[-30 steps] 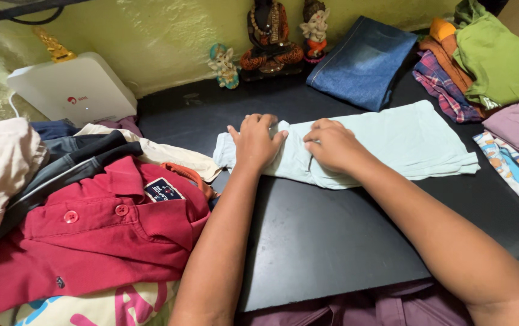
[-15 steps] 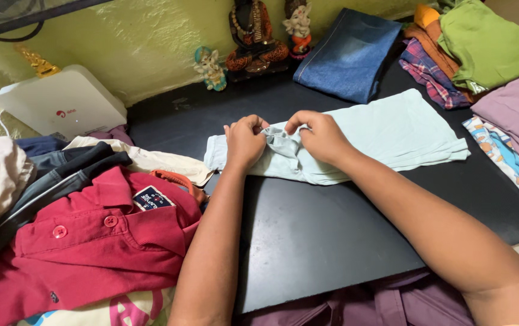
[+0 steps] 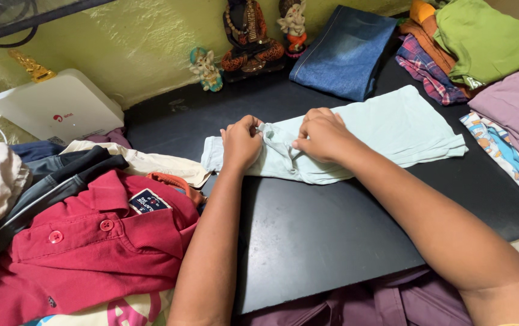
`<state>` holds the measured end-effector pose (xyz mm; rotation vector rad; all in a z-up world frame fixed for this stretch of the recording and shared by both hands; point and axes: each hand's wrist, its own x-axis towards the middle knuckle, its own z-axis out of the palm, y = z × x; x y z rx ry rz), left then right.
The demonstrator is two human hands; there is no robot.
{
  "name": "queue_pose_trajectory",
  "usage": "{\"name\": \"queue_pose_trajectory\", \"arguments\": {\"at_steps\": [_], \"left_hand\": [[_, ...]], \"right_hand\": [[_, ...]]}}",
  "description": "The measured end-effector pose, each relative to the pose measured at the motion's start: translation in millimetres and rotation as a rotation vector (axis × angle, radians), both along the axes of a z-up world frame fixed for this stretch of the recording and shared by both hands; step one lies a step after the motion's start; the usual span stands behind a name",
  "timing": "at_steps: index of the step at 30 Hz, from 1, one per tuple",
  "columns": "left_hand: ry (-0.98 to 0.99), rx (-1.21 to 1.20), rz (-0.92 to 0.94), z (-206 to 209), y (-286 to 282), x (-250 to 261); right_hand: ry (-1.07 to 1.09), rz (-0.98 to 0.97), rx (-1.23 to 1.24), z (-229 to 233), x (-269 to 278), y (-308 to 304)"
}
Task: The person folds several items of clothing including a green top, a light blue t-shirt, and blue jeans by hand on a dark surface.
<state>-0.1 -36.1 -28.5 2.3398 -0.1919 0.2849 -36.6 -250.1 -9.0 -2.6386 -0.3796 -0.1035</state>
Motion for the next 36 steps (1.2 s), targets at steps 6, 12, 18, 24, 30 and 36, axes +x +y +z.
{"name": "queue_pose_trajectory", "arguments": {"at_steps": [6,12,18,24,30,36], "left_hand": [[-0.024,0.001,0.02,-7,1,3],[-0.041,0.007,0.036,-9,0,3],[-0.08,0.019,0.043,-12,0,5],[-0.1,0.043,0.038,-13,-1,5],[-0.117,0.055,0.038,-13,-1,4],[-0.1,0.055,0.036,-9,-1,1]], "right_hand": [[0.137,-0.041,-0.19,13,-6,4],[0.168,0.001,-0.246,17,-3,-6],[-0.056,-0.051,-0.174,18,-4,-4],[-0.021,0.148,0.037,7,-2,4],[0.188,0.271,0.012,6,-9,17],[0.199,0.263,-0.025,1,-7,12]]}}
